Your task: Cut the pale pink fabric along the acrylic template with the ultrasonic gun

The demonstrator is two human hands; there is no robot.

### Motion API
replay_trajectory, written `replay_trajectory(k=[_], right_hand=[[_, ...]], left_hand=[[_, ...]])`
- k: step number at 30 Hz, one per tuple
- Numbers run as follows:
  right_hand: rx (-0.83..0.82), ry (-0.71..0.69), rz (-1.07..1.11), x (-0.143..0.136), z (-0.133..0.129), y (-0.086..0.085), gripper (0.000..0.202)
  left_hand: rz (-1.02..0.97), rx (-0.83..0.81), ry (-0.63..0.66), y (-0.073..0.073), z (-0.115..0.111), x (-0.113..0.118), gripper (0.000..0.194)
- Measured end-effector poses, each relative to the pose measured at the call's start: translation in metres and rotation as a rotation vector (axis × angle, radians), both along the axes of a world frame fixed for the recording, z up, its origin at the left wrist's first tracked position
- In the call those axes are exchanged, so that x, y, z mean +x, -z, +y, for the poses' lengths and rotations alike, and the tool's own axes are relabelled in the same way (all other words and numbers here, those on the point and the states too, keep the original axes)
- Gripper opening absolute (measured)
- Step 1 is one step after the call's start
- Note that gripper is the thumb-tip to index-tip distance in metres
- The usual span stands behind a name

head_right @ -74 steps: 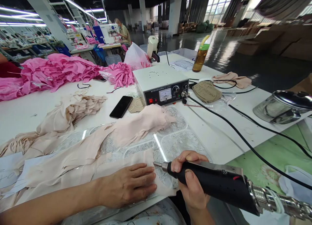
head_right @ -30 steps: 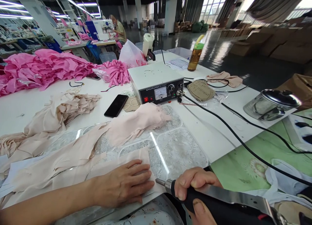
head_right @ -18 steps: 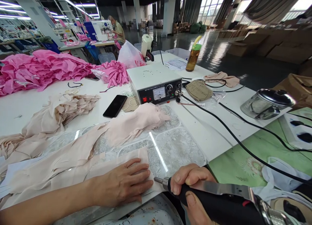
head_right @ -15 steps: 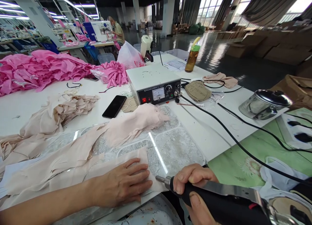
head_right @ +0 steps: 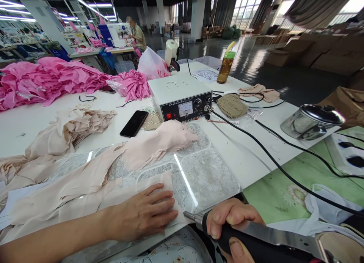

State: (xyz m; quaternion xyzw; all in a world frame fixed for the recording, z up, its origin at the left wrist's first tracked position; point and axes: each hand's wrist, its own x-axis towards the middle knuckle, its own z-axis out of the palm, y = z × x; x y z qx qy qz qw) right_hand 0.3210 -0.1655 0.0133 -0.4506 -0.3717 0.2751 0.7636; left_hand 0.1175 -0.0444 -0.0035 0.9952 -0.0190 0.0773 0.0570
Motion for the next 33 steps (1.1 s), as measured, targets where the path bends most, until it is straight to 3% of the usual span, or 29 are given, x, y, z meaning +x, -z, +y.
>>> replay_trajectory(k=[22,33], right_hand=[[0.028,-0.085,-0.058,0.0053,0.0047,-0.0023,0.008],[0.030,-0.036,-0.027,0.0017,0.0034,-0.0025,0.008]], left_hand=[[0.033,0.015,-0.004,-0.0027,-0.0019,0.0032,0.034],[0.027,0.025,-0.031,-0.0004,-0.0042,0.0059,0.034]])
